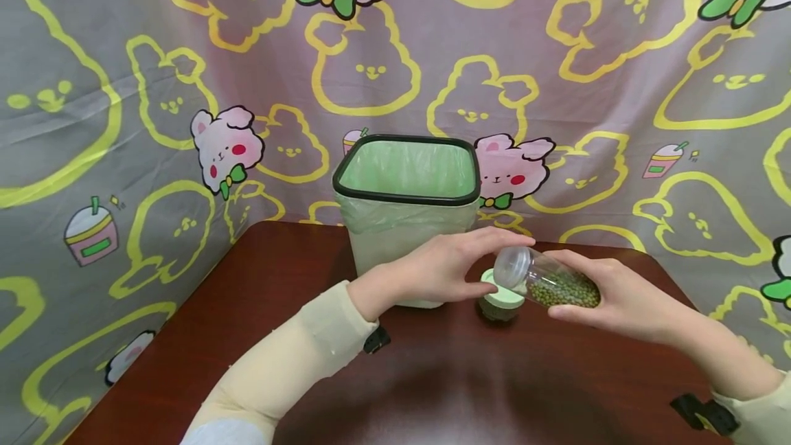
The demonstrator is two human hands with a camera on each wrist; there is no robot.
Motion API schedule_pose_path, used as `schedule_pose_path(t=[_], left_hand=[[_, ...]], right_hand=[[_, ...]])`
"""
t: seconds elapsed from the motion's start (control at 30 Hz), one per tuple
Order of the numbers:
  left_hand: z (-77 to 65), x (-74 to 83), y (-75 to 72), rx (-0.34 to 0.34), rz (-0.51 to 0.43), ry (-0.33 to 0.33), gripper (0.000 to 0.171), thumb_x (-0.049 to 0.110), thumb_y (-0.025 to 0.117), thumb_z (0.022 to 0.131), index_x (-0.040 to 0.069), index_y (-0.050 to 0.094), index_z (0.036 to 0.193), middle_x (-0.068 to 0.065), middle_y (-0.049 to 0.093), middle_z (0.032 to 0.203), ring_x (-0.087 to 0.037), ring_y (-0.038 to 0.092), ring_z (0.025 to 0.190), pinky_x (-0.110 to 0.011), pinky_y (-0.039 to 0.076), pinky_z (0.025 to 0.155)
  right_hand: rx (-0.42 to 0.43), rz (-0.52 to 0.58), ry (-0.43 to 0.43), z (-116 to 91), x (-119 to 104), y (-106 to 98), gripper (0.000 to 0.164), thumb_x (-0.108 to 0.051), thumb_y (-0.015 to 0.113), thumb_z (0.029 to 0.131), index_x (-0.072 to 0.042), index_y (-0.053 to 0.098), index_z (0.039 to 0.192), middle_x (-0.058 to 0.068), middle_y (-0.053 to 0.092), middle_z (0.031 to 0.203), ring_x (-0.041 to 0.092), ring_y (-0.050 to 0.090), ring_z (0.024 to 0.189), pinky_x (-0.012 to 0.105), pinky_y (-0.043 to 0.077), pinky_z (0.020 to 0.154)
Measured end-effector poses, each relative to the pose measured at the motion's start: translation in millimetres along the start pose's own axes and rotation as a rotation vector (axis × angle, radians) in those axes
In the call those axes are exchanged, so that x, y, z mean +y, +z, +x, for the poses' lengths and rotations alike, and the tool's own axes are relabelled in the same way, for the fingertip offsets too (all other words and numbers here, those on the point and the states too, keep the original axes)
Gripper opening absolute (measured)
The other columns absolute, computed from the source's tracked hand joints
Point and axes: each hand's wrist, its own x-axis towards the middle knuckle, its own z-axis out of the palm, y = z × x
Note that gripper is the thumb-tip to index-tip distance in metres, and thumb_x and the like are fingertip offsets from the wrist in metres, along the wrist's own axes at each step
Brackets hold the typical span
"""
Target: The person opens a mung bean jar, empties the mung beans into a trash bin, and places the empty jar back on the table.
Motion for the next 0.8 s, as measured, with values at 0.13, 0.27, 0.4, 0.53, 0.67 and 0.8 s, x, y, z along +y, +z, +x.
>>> schedule_pose_path(t=[0.13, 0.27, 0.4, 0.53, 0.67, 0.8], left_hand=[[-0.2, 0.8, 0.9, -0.018, 0.005, -0.018, 0.066, 0.013, 0.073, 0.088, 0.017, 0.043, 0.146, 0.004, 0.046, 0.141, 0.002, 0.043, 0.120, -0.013, 0.035, 0.097], [0.4, 2.3, 0.2, -0.028, 0.006, -0.036, 0.065, 0.017, 0.073, 0.088, 0.017, 0.043, 0.147, 0.005, 0.048, 0.140, 0.003, 0.048, 0.110, -0.011, 0.038, 0.092], [0.1, 3.0, -0.9, -0.047, -0.005, -0.067, 0.067, 0.024, 0.071, 0.090, 0.017, 0.039, 0.149, 0.005, 0.048, 0.139, 0.003, 0.052, 0.098, -0.012, 0.041, 0.086], [0.3, 3.3, -1.8, -0.070, -0.006, -0.107, 0.070, 0.031, 0.069, 0.092, 0.018, 0.035, 0.152, 0.006, 0.051, 0.133, 0.004, 0.053, 0.093, -0.013, 0.042, 0.083], [0.6, 4.5, -0.3, -0.077, 0.009, -0.149, 0.071, 0.037, 0.067, 0.092, 0.017, 0.035, 0.151, 0.009, 0.057, 0.118, 0.005, 0.054, 0.087, -0.013, 0.043, 0.079], [1.1, 5.5, 1.1, -0.057, 0.030, -0.171, 0.078, 0.044, 0.069, 0.089, 0.019, 0.031, 0.152, 0.010, 0.056, 0.120, 0.002, 0.056, 0.092, -0.015, 0.044, 0.079]], right_hand=[[0.004, -0.003, 0.007, -1.7, -0.2, 1.7, 0.062, -0.029, 0.085, 0.076, -0.025, 0.054, 0.130, -0.017, 0.062, 0.095, 0.000, 0.058, 0.079, 0.025, 0.049, 0.066], [0.006, 0.004, 0.007, -3.5, -0.5, 2.5, 0.062, -0.028, 0.085, 0.076, -0.026, 0.054, 0.130, -0.017, 0.062, 0.094, 0.000, 0.057, 0.078, 0.025, 0.049, 0.065], [0.001, 0.009, 0.006, -4.3, -0.3, 2.9, 0.061, -0.029, 0.084, 0.077, -0.026, 0.053, 0.130, -0.017, 0.061, 0.092, 0.000, 0.057, 0.077, 0.024, 0.048, 0.064], [0.007, -0.001, 0.000, -4.4, 0.6, 1.8, 0.062, -0.029, 0.084, 0.077, -0.025, 0.053, 0.130, -0.017, 0.061, 0.093, 0.000, 0.057, 0.076, 0.024, 0.048, 0.064], [0.009, -0.005, 0.003, -5.4, 1.0, 1.4, 0.062, -0.029, 0.084, 0.077, -0.025, 0.053, 0.130, -0.016, 0.062, 0.094, 0.000, 0.057, 0.077, 0.025, 0.048, 0.064], [0.008, 0.001, 0.010, -5.9, 0.7, 1.0, 0.062, -0.029, 0.084, 0.077, -0.025, 0.053, 0.130, -0.016, 0.062, 0.094, 0.000, 0.057, 0.077, 0.025, 0.049, 0.064]])
